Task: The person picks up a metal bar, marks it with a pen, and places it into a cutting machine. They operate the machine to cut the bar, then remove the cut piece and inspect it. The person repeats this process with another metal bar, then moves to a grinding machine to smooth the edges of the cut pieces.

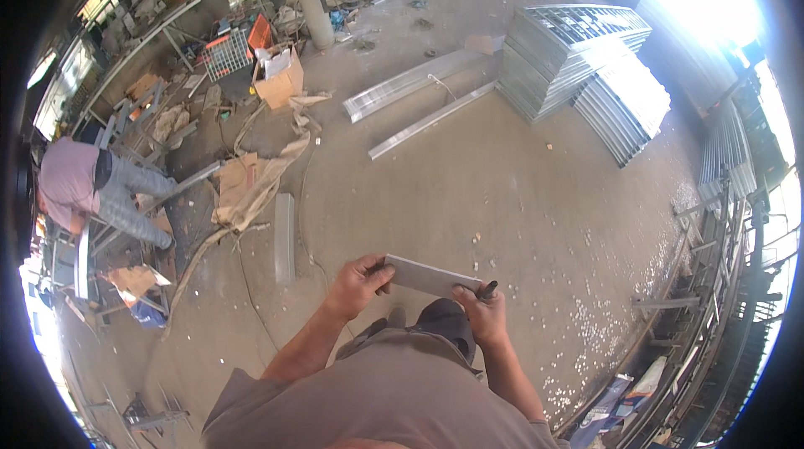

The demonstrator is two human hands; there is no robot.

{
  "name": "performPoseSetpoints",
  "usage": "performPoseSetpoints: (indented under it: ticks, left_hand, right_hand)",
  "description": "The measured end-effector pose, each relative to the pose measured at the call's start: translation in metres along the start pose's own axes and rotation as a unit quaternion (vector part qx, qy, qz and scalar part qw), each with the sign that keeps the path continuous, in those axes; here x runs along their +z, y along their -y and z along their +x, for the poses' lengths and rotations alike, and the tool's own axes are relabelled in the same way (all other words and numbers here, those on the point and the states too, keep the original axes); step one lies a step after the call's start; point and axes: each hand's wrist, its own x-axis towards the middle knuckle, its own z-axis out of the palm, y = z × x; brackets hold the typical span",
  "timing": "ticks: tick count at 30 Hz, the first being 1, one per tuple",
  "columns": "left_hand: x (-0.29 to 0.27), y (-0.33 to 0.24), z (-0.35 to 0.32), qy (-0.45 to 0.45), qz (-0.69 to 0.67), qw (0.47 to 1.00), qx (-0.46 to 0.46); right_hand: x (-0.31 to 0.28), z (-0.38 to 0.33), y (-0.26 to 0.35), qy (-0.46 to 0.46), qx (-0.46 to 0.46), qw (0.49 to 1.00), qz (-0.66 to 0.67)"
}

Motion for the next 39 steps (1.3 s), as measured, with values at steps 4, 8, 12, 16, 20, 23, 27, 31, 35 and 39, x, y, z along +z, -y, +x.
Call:
performPoseSetpoints:
  ticks: [4,8,12,16,20,23,27,31,35,39]
  left_hand:
    - [0.000,-0.029,0.126,-0.020,0.002,1.000,0.024]
    - [-0.001,-0.058,0.257,-0.096,-0.009,0.995,0.009]
    - [0.003,-0.104,0.372,-0.168,-0.044,0.984,0.024]
    - [-0.006,-0.153,0.481,-0.179,-0.083,0.980,0.030]
    - [-0.028,-0.185,0.599,-0.202,-0.103,0.974,0.007]
    - [-0.056,-0.204,0.698,-0.195,-0.121,0.973,0.017]
    - [-0.100,-0.243,0.824,-0.167,-0.179,0.969,-0.015]
    - [-0.145,-0.302,0.925,-0.163,-0.180,0.970,-0.024]
    - [-0.190,-0.334,1.018,-0.171,-0.155,0.973,0.005]
    - [-0.227,-0.370,1.109,-0.200,-0.139,0.970,-0.004]
  right_hand:
    - [-0.008,0.137,0.041,0.036,-0.008,0.999,0.003]
    - [-0.002,0.288,0.085,0.081,-0.007,0.996,0.039]
    - [-0.001,0.426,0.149,0.143,0.026,0.989,0.028]
    - [0.009,0.547,0.224,0.181,0.053,0.982,-0.008]
    - [0.029,0.670,0.269,0.184,0.086,0.979,-0.019]
    - [0.057,0.759,0.301,0.172,0.090,0.981,0.006]
    - [0.087,0.876,0.329,0.124,0.086,0.989,-0.005]
    - [0.132,0.966,0.379,0.108,0.067,0.992,-0.008]
    - [0.172,1.064,0.426,0.143,0.060,0.988,-0.009]
    - [0.210,1.168,0.453,0.162,0.080,0.983,0.002]
